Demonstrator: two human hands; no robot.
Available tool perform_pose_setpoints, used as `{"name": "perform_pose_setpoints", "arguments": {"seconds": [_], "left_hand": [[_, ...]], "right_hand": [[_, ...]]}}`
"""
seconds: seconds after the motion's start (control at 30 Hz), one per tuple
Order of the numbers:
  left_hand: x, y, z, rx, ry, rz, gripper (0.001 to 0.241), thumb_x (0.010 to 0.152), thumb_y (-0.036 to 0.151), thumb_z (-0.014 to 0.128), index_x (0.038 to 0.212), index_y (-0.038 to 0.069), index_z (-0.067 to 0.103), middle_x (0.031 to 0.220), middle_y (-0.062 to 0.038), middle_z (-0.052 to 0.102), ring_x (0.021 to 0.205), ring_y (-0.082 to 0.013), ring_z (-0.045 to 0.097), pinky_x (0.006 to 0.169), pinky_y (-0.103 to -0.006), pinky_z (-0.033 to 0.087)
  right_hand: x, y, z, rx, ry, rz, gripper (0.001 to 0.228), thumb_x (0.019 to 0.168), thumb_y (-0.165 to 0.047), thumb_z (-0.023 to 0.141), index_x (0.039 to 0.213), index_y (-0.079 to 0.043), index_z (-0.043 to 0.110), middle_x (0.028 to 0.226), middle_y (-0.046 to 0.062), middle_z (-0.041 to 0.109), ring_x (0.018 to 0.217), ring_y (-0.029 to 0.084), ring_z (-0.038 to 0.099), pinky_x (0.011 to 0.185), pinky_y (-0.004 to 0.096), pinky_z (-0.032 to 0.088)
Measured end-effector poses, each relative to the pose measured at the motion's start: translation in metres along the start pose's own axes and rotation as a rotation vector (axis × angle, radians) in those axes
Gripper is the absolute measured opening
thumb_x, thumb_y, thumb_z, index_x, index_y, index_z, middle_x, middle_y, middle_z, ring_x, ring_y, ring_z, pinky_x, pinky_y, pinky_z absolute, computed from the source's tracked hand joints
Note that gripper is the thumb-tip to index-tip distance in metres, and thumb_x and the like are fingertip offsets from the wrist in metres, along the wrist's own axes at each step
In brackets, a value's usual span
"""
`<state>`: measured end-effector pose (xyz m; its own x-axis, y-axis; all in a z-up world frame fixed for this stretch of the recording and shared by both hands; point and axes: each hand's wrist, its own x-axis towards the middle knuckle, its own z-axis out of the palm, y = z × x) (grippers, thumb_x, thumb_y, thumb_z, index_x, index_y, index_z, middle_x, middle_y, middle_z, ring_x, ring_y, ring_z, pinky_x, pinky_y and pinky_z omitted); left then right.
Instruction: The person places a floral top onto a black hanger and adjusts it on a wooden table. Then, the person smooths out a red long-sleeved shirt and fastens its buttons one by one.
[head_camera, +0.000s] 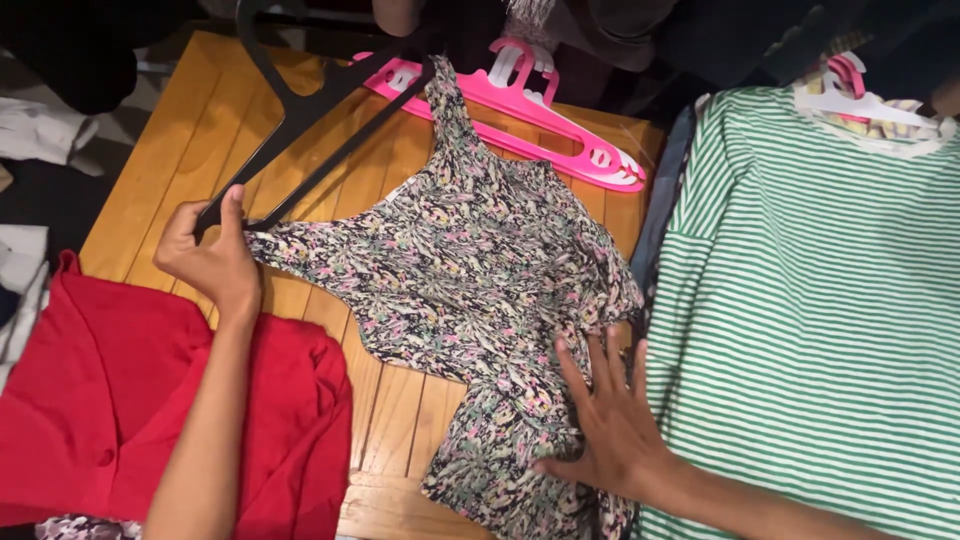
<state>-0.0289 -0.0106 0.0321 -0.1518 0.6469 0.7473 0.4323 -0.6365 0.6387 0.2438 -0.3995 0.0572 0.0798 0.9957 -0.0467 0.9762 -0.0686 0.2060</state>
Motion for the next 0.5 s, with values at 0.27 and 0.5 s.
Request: {"name": "perform_pose_setpoints", "arguments": {"seconds": [0.27,0.5], "left_hand": [[-0.001,0.002,-0.002,-0.018,-0.048,0.089,0.036,0.104,0.008,0.094,0.082,-0.002,0.068,0.076,-0.008,0.063,0.074,-0.0177,0.056,0.068,-0.0332,0.042],[0.007,0.032,-0.012,-0.061,-0.099,0.205,0.029,0.103,0.001,0.093,0.085,-0.006,0.072,0.078,-0.012,0.066,0.075,-0.0214,0.061,0.070,-0.0338,0.044]], "right_hand": [[0.012,0.018,-0.045,0.791,-0.338,0.197,0.116,0.074,0.019,0.070,0.160,-0.018,0.001,0.168,0.016,0.004,0.140,0.034,0.031,0.088,0.036,0.040],[-0.008,0.044,-0.005,0.511,-0.054,0.176,0.058,0.069,0.032,0.057,0.124,0.011,0.054,0.133,0.023,0.046,0.094,0.034,0.065,0.063,0.032,0.070]]}}
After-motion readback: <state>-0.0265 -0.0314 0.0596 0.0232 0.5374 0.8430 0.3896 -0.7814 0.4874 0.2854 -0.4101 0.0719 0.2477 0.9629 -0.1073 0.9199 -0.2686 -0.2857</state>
